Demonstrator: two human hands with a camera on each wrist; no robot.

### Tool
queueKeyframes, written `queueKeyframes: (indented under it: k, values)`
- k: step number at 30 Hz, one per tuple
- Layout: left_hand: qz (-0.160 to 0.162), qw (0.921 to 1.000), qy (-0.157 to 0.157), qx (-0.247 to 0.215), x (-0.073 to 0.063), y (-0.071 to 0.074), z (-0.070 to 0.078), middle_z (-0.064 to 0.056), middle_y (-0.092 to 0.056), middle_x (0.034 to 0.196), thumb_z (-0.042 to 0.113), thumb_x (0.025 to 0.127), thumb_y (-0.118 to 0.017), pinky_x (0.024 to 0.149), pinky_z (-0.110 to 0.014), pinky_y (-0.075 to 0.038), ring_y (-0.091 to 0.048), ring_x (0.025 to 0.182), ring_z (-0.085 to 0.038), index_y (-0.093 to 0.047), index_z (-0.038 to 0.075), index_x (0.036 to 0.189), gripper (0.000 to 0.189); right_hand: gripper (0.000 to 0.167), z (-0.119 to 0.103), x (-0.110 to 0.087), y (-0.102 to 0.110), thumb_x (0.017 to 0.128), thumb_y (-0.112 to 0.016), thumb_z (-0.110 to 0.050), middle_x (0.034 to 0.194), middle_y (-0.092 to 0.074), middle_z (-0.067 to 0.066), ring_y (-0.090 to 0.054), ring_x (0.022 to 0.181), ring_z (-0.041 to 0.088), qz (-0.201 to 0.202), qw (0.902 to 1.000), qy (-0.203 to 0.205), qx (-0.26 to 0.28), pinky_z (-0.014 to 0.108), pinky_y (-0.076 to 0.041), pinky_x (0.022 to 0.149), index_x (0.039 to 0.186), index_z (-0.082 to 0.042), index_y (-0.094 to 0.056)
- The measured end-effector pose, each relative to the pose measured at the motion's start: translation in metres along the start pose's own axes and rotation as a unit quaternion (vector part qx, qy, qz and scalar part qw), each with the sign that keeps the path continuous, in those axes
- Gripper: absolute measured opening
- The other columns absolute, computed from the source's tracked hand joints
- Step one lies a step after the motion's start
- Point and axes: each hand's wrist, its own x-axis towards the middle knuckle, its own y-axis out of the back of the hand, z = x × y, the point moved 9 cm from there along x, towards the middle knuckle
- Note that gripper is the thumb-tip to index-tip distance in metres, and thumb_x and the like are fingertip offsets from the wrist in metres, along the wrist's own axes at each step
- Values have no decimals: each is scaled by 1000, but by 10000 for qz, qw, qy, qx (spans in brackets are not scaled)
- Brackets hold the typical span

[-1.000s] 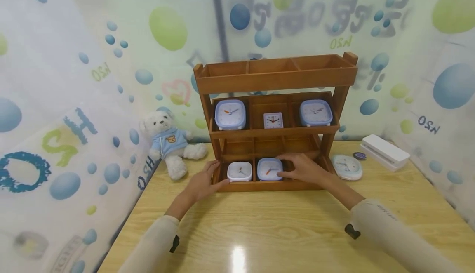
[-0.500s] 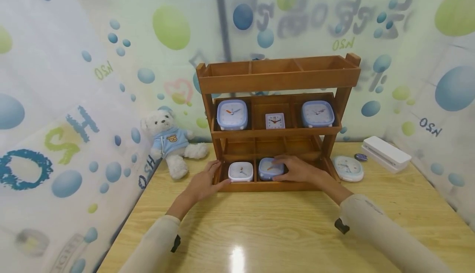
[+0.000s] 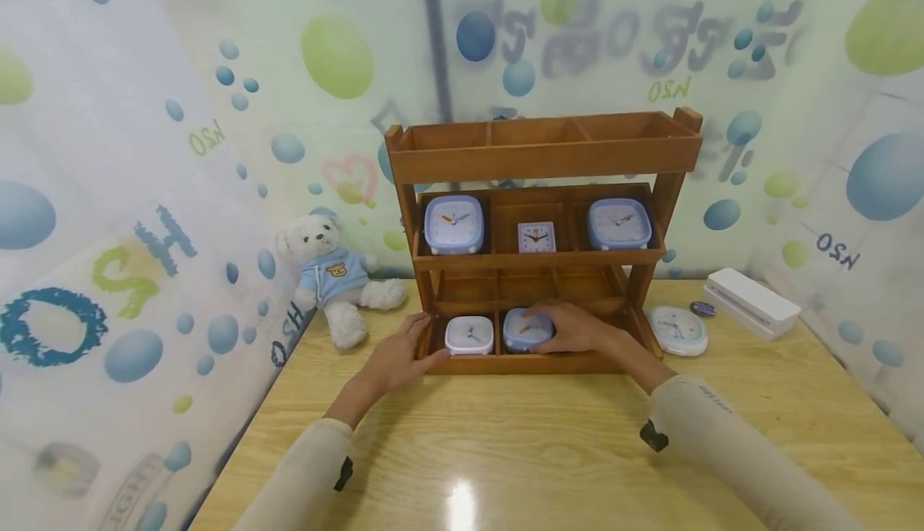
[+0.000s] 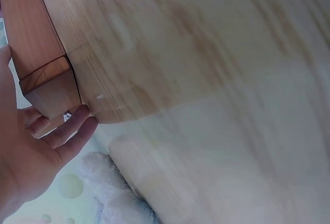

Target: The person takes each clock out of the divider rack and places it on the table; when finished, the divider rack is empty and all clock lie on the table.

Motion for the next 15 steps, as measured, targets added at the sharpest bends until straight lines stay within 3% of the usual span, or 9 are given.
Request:
queueKeyframes:
  k: [8, 15]
  values:
    - [53, 10000, -12, 65, 0, -1, -2, -4, -31, 167, 75, 95, -54, 103, -52, -50, -67, 114, -37, -34, 11, 163, 95, 78, 3, 4, 1, 79, -90, -35, 140, -58, 25, -55, 127, 41, 284, 9992, 82, 252, 57, -46, 103, 142, 2, -61]
    - [116, 9999, -53, 14, 1, 1, -1, -6, -32, 167, 75, 94, -55, 107, -53, -47, -62, 125, -38, -35, 10, 162, 97, 72, 7, -1, 8, 75, -93, -34, 140, -58, 26, -55, 127, 41, 713, 9962, 111, 479, 55, -47, 103, 135, -3, -70]
